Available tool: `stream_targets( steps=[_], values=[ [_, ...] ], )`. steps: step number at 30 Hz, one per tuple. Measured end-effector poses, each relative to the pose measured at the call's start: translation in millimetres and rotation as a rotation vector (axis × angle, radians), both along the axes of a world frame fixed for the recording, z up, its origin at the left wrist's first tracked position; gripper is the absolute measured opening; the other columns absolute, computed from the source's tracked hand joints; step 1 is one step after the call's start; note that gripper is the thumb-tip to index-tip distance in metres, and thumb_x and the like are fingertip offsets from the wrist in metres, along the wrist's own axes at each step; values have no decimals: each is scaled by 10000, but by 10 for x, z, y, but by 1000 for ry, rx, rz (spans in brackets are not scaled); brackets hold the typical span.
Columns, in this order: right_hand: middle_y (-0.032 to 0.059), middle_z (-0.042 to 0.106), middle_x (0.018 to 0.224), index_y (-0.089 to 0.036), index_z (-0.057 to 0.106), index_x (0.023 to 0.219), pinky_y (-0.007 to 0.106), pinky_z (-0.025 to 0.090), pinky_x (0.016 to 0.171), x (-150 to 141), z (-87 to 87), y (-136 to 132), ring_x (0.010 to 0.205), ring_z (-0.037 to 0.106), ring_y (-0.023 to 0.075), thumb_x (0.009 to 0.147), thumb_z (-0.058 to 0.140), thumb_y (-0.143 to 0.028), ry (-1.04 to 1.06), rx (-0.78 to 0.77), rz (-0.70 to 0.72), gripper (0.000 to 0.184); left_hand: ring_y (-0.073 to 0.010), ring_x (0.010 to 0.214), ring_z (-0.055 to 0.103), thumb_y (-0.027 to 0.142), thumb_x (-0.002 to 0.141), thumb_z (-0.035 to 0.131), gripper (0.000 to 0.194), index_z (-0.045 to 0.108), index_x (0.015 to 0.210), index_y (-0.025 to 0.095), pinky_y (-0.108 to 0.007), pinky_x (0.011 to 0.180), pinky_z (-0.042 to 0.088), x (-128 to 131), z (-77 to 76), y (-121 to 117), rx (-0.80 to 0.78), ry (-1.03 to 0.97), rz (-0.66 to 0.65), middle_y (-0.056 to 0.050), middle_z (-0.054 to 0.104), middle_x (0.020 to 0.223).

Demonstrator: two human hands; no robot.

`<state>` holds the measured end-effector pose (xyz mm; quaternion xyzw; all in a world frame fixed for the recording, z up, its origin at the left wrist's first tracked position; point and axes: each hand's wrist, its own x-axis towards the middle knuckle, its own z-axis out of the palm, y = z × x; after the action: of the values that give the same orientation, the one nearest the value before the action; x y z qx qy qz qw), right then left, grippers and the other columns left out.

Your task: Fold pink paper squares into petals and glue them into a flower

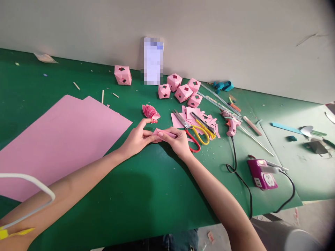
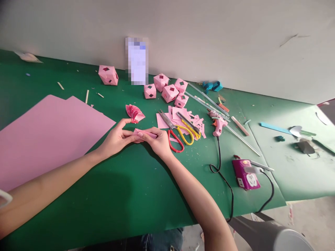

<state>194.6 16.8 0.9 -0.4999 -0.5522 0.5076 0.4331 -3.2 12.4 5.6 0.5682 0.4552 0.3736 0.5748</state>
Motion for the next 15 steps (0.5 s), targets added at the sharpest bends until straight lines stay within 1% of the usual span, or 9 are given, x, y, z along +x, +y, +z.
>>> stream_targets(
  steps=[2, 5, 8, 10, 13, 15],
  values=[
    [42, 806, 859, -218, 836, 882, 334, 581, 731, 8, -2, 17, 792, 715, 210, 749, 888, -658, 15, -10, -8, 462, -321, 949, 861, 580, 899, 825, 659, 473, 1350, 252, -485, 936, 695, -2, -1, 11, -12, -25, 7, -24, 849, 879],
    [31, 789, 848, -216, 785, 935, 298, 568, 630, 22, 11, 41, 689, 671, 166, 737, 878, -697, 35, -52, -15, 529, -326, 894, 863, 578, 877, 847, 666, 468, 1310, 244, -515, 932, 704, 0, -2, 32, -27, -85, 76, -9, 827, 831],
    [26, 753, 746, -208, 708, 835, 262, 530, 532, 42, 44, 63, 613, 636, 141, 741, 853, -740, 74, -147, 32, 560, -330, 909, 863, 569, 850, 874, 684, 451, 1275, 240, -526, 936, 706, 7, -8, 68, -26, -160, 187, 2, 804, 825],
    [37, 767, 743, -204, 681, 796, 249, 533, 527, 59, 66, 75, 621, 657, 139, 726, 862, -741, 104, -193, 74, 571, -322, 920, 862, 554, 834, 890, 705, 445, 1277, 234, -517, 945, 704, 8, -18, 93, -17, -189, 232, -4, 801, 844],
    [39, 790, 763, -202, 693, 831, 243, 547, 542, 77, 74, 84, 644, 688, 142, 681, 907, -700, 140, -207, 105, 563, -300, 913, 860, 531, 821, 902, 737, 451, 1317, 223, -480, 935, 706, -3, -39, 116, -24, -188, 214, -30, 817, 895],
    [33, 787, 754, -204, 692, 847, 247, 554, 557, 78, 60, 83, 653, 697, 147, 682, 915, -665, 146, -197, 109, 538, -286, 883, 856, 516, 814, 905, 736, 468, 1327, 220, -458, 900, 709, -17, -47, 115, -36, -167, 188, -44, 824, 931]
  ],
)
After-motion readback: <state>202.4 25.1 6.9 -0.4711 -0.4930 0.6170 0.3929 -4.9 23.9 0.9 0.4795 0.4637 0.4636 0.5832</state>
